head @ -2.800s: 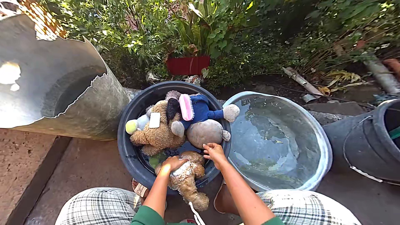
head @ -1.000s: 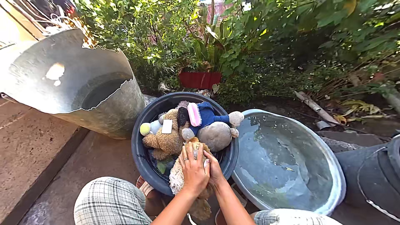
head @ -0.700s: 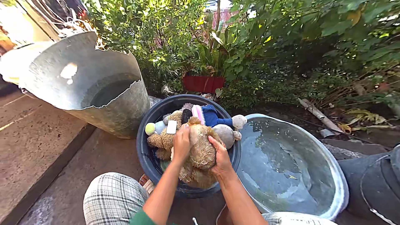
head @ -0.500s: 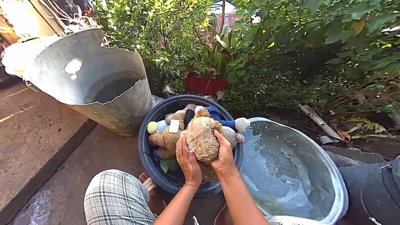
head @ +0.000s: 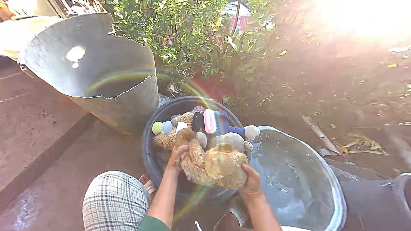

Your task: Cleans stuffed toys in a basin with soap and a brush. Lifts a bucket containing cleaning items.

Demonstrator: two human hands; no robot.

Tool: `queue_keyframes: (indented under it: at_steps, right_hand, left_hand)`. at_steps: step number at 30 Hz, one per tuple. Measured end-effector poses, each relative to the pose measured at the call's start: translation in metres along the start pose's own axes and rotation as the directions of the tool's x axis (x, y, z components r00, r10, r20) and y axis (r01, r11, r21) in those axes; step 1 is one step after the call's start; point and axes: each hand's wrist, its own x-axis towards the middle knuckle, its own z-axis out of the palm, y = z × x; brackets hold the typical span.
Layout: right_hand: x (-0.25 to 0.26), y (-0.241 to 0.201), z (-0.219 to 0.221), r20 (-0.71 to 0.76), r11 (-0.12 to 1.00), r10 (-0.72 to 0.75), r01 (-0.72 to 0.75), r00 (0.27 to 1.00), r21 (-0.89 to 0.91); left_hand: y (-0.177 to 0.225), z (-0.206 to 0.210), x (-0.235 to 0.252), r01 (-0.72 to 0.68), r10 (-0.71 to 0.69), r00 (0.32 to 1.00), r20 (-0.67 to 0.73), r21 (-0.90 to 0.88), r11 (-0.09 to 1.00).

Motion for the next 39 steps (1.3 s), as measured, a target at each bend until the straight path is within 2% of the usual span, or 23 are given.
queue_keyframes:
  at_steps: [3,5,7,8,10,13,15,18,20,22,25,27,28,30,31,33,35,36,39]
  right_hand:
    - [0.003,0.02,-0.02,-0.174,0.997,0.049,-0.058,0.984,-0.044]
    - [0.01,0.031,-0.03,-0.229,0.984,0.083,-0.117,0.97,-0.135]
    - [0.011,0.037,-0.027,-0.287,0.929,0.196,-0.271,0.938,-0.253]
    - [0.009,0.038,-0.02,-0.308,0.891,0.287,-0.371,0.907,-0.263]
    - [0.006,0.043,-0.004,-0.257,0.826,0.487,-0.536,0.835,-0.174]
    - [0.015,0.058,0.005,-0.101,0.757,0.653,-0.641,0.751,0.13]
    - [0.02,0.07,0.011,-0.068,0.758,0.608,-0.552,0.791,0.347]
    - [0.02,0.08,0.022,-0.153,0.791,0.401,-0.257,0.903,0.555]
    - [0.034,0.073,0.023,-0.19,0.828,0.248,-0.106,0.95,0.551]
    - [0.041,0.048,0.032,-0.317,0.883,0.154,0.014,0.936,0.469]
    - [0.046,0.024,0.029,-0.368,0.892,0.045,0.128,0.929,0.433]
    - [0.044,0.016,0.026,-0.374,0.916,-0.016,0.164,0.927,0.367]
    - [0.04,0.013,0.026,-0.381,0.923,-0.032,0.174,0.924,0.344]
    - [0.033,0.01,0.024,-0.401,0.933,-0.046,0.183,0.915,0.311]
    - [0.029,0.011,0.021,-0.411,0.935,-0.046,0.184,0.911,0.302]
    - [0.024,0.014,0.016,-0.431,0.934,-0.037,0.184,0.902,0.305]
    - [0.021,0.02,0.011,-0.445,0.93,-0.013,0.175,0.895,0.324]
    - [0.019,0.023,0.009,-0.452,0.93,0.006,0.162,0.892,0.331]
    - [0.012,0.029,0.007,-0.469,0.925,0.055,0.132,0.882,0.357]
  left_hand:
    - [-0.003,0.01,0.003,-0.04,0.044,0.998,-0.043,0.085,0.996]
    - [0.001,0.02,0.002,-0.054,0.063,0.997,-0.055,0.143,0.988]
    - [0.009,0.034,-0.003,-0.086,0.1,0.994,-0.048,0.234,0.968]
    - [0.012,0.04,-0.005,-0.111,0.119,0.993,-0.014,0.272,0.956]
    - [0.014,0.051,-0.009,-0.213,0.185,0.976,0.113,0.34,0.916]
    - [0.012,0.07,-0.022,-0.383,0.199,0.885,0.42,0.416,0.825]
    - [0.013,0.077,-0.028,-0.492,0.191,0.756,0.626,0.351,0.797]
    - [0.025,0.072,-0.03,-0.578,0.176,0.547,0.818,0.218,0.786]
    - [0.036,0.054,-0.029,-0.592,0.161,0.519,0.839,0.218,0.776]
    - [0.044,0.024,-0.023,-0.523,0.104,0.579,0.809,0.271,0.808]
    - [0.03,-0.02,-0.013,-0.274,-0.046,0.748,0.662,0.371,0.887]
    - [0.016,-0.032,-0.008,-0.1,-0.191,0.823,0.535,0.468,0.878]
    - [0.015,-0.031,-0.006,-0.048,-0.269,0.842,0.467,0.562,0.826]
    - [0.026,-0.019,0.001,-0.066,-0.358,0.868,0.345,0.794,0.604]
    - [0.035,-0.01,0.007,-0.103,-0.334,0.898,0.287,0.875,0.474]
    - [0.047,0.009,0.026,-0.109,-0.096,0.986,0.134,0.968,0.227]
    - [0.047,0.022,0.058,-0.065,0.19,0.98,0.059,0.998,0.023]
    - [0.043,0.024,0.076,-0.053,0.236,0.97,0.063,0.997,-0.05]
    - [0.028,0.022,0.116,-0.025,0.16,0.985,0.062,0.975,-0.223]
